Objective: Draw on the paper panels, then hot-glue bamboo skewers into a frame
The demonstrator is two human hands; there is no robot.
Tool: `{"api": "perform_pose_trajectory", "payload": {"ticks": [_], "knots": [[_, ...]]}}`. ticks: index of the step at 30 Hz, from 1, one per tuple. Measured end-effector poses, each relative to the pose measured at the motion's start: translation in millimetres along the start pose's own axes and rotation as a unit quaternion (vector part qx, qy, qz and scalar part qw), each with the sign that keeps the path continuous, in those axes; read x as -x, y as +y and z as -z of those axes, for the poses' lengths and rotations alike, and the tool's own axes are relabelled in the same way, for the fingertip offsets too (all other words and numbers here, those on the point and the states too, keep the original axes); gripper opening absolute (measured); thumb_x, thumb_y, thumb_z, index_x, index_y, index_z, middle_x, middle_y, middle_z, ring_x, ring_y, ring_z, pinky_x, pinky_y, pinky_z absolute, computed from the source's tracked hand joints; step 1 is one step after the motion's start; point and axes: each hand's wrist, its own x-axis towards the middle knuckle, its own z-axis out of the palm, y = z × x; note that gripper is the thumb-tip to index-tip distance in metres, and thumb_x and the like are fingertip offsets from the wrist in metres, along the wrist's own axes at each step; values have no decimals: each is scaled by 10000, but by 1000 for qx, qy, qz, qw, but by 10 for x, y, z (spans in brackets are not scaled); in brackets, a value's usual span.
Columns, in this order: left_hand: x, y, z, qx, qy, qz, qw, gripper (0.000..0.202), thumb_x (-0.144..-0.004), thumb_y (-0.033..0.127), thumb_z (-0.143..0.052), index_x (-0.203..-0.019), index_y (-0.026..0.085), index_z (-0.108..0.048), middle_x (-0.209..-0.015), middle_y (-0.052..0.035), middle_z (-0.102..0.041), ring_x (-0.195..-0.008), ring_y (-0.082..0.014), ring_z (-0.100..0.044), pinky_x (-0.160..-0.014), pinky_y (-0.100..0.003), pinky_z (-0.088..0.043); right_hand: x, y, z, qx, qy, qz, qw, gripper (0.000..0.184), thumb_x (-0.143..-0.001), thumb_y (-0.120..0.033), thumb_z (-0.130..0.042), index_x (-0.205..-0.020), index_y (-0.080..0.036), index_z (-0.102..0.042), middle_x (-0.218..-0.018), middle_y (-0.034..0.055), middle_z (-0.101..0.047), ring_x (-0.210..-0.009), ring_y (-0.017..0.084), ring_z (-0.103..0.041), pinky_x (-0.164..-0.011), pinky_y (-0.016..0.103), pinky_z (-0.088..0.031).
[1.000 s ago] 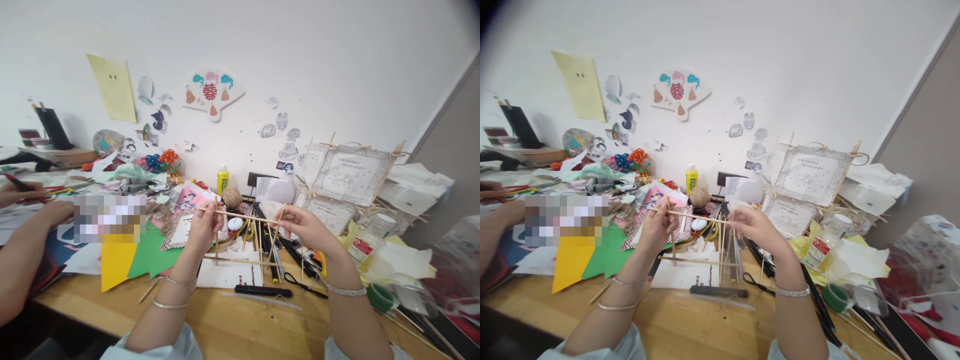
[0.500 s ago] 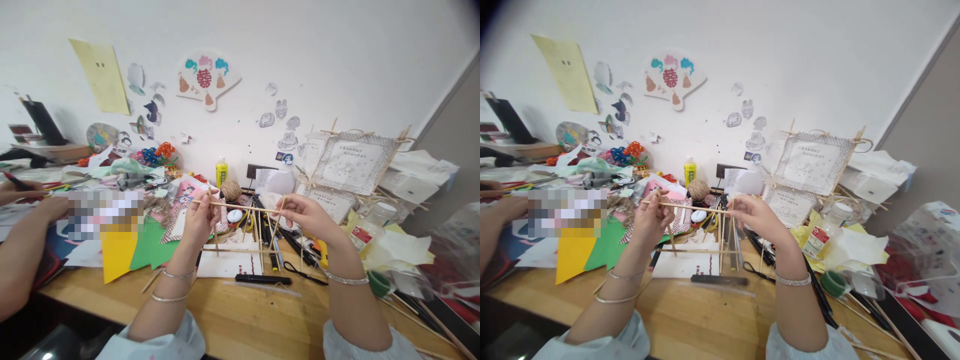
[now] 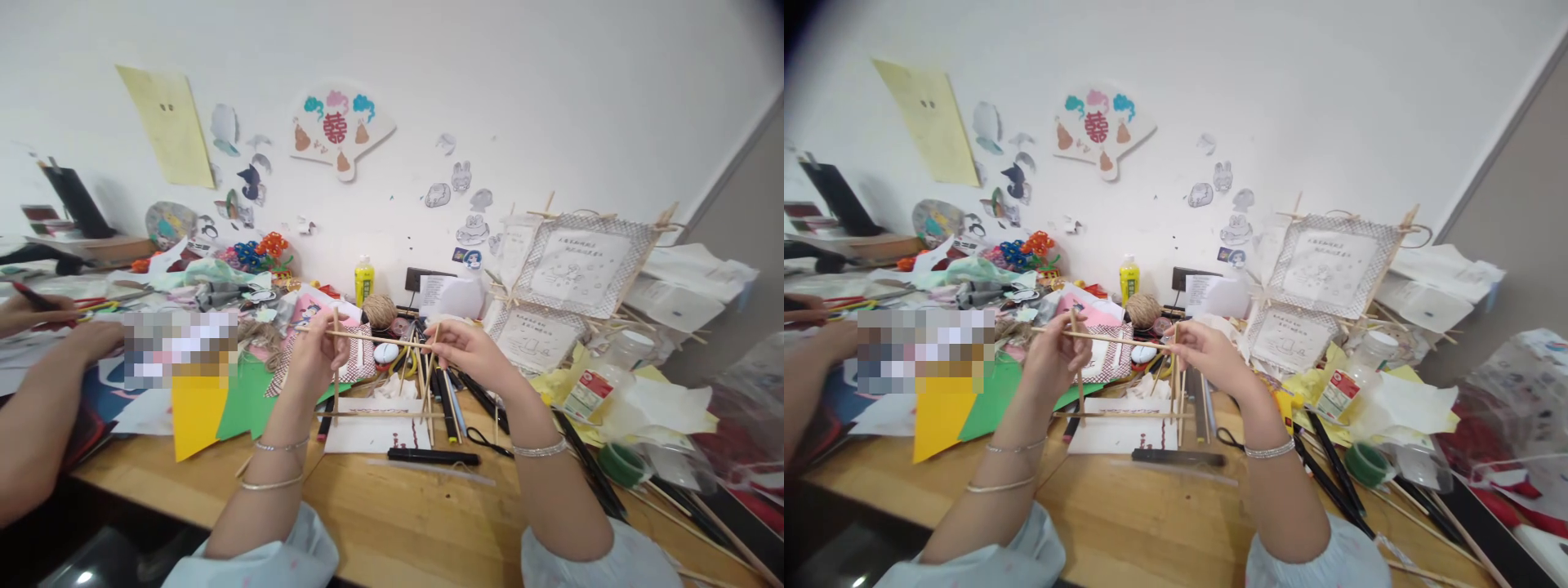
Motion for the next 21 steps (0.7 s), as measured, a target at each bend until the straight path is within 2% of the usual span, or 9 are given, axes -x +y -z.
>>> {"api": "perform_pose_trajectory", "payload": {"ticks": [4,17,21], "knots": [[-6,-43,12,0,-1,15,1000,283,-717,404,-668,-724,138,-576,-427,72,-419,-299,-25,-324,-292,-113,-231,0,28,2,0,-10,-11,1000,298,-767,-394,-631,-968,-179,-583,-818,22,-632,-535,89,-542,-558,255,-465],[20,-43,10,2,8,-25,1000,317,-709,422,-686,-648,145,-546,-414,72,-408,-293,-21,-317,-292,-110,-227,24,16,41,25,0,-6,1000,254,-798,-355,-603,-989,-189,-592,-832,23,-636,-561,100,-562,-590,263,-470],[17,-63,3,3,-4,-15,1000,324,-716,440,-673,-666,140,-561,-412,67,-414,-299,-27,-326,-293,-114,-245,17,33,30,17,-15,-9,1000,251,-797,-360,-601,-981,-190,-593,-843,26,-630,-562,99,-558,-586,262,-471]]}}
